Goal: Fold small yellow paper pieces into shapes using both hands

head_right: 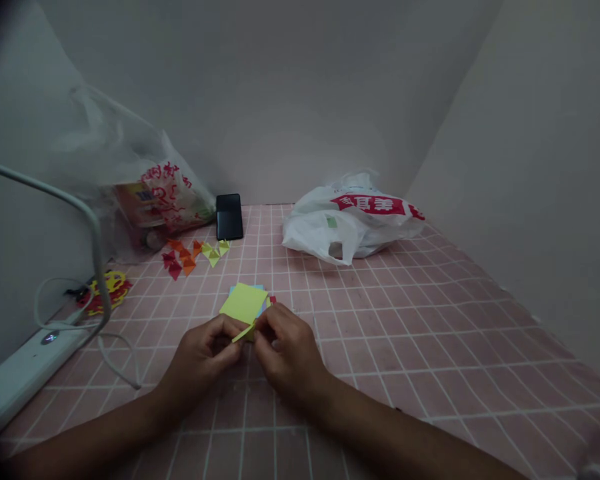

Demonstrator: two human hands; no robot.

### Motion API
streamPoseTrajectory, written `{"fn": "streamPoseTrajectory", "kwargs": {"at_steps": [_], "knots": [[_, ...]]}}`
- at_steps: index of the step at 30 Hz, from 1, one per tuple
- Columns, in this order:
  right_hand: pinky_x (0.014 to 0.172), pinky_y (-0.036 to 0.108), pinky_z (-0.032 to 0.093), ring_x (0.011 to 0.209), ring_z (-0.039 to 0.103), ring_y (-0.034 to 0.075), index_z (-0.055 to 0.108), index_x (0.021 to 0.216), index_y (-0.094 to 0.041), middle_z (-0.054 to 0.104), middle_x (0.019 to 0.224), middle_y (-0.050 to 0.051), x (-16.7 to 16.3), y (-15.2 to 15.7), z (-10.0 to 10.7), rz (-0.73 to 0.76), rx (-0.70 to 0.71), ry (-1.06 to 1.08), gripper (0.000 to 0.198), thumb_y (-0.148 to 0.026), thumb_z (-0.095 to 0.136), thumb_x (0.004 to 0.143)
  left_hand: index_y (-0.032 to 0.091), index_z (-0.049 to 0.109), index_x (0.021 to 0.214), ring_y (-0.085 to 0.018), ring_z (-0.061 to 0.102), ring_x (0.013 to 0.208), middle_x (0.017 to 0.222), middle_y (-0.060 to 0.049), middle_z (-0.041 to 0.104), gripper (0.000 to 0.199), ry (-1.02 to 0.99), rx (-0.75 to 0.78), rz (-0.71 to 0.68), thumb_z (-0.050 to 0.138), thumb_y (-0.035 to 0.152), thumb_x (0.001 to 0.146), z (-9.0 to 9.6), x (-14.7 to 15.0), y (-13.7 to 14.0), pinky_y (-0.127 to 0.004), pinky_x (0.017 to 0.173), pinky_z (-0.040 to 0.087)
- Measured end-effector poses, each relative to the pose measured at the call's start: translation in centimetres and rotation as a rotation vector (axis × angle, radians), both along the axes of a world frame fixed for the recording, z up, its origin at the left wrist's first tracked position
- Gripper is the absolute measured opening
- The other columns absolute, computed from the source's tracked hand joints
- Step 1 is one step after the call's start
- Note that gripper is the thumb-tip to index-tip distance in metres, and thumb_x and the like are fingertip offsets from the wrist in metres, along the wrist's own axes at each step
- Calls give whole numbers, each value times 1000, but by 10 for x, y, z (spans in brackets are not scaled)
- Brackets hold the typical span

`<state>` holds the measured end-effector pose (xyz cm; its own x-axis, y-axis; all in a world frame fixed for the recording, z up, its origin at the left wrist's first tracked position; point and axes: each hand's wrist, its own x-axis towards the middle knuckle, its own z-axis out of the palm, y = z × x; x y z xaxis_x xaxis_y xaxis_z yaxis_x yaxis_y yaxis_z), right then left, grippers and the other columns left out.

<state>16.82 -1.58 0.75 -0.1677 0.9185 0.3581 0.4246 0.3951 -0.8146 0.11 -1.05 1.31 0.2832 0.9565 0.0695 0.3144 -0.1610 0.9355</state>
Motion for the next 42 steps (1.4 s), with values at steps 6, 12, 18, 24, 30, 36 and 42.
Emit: {"fn": "streamPoseTrajectory", "kwargs": {"at_steps": [6, 12, 18, 24, 30, 36, 42], "knots": [[59, 28, 37, 64, 52, 15, 51, 69, -19, 54, 68, 1, -2, -2, 0, -24, -56, 26, 14, -8, 51, 78, 18, 60, 74, -15, 63, 69, 77, -2, 70, 17, 125, 213, -8, 50, 4, 72, -3, -2, 0, -25, 64, 46], [59, 28, 37, 64, 51, 15, 50, 67, -19, 53, 68, 0, -3, -2, 3, -19, -73, 59, 16, -7, 51, 77, 18, 56, 73, -16, 64, 72, 84, -4, 70, 18, 162, 268, -15, 50, 1, 72, -6, -3, -1, -26, 65, 46], [59, 27, 38, 64, 51, 15, 50, 66, -19, 52, 68, 0, -4, -2, 2, -27, -66, 103, 16, -6, 50, 74, 18, 55, 74, -16, 63, 75, 84, -4, 68, 15, 102, 184, -19, 50, 4, 73, -8, -4, -2, -27, 68, 45], [61, 27, 38, 66, 51, 14, 52, 70, -19, 52, 70, -1, -1, 1, 0, -14, 13, 79, 16, -4, 51, 77, 18, 56, 84, -13, 56, 57, 67, 2, 59, 4, -99, -155, -68, 57, 18, 80, -3, -2, -1, -23, 55, 43], [63, 26, 38, 69, 52, 14, 55, 75, -18, 54, 72, -1, 0, 4, 2, 46, 82, 65, 15, -5, 53, 82, 17, 56, 93, -13, 60, 65, 77, 0, 59, 22, -329, -321, -125, 57, 38, 88, 0, -3, 4, -25, 61, 50], [64, 26, 39, 69, 52, 13, 55, 75, -17, 54, 73, -1, 2, 6, -1, 70, 63, 70, 14, -5, 54, 83, 16, 59, 88, -12, 57, 69, 77, 0, 59, 18, -374, -346, -124, 65, 33, 83, -6, -5, 8, -26, 68, 51], [64, 26, 39, 70, 53, 14, 55, 77, -17, 55, 75, 0, 1, 7, 1, 96, 82, 52, 13, -7, 53, 86, 14, 61, 82, -12, 54, 65, 70, 0, 59, 13, -276, -260, -124, 62, 28, 82, -6, -6, 9, -24, 63, 44]]}}
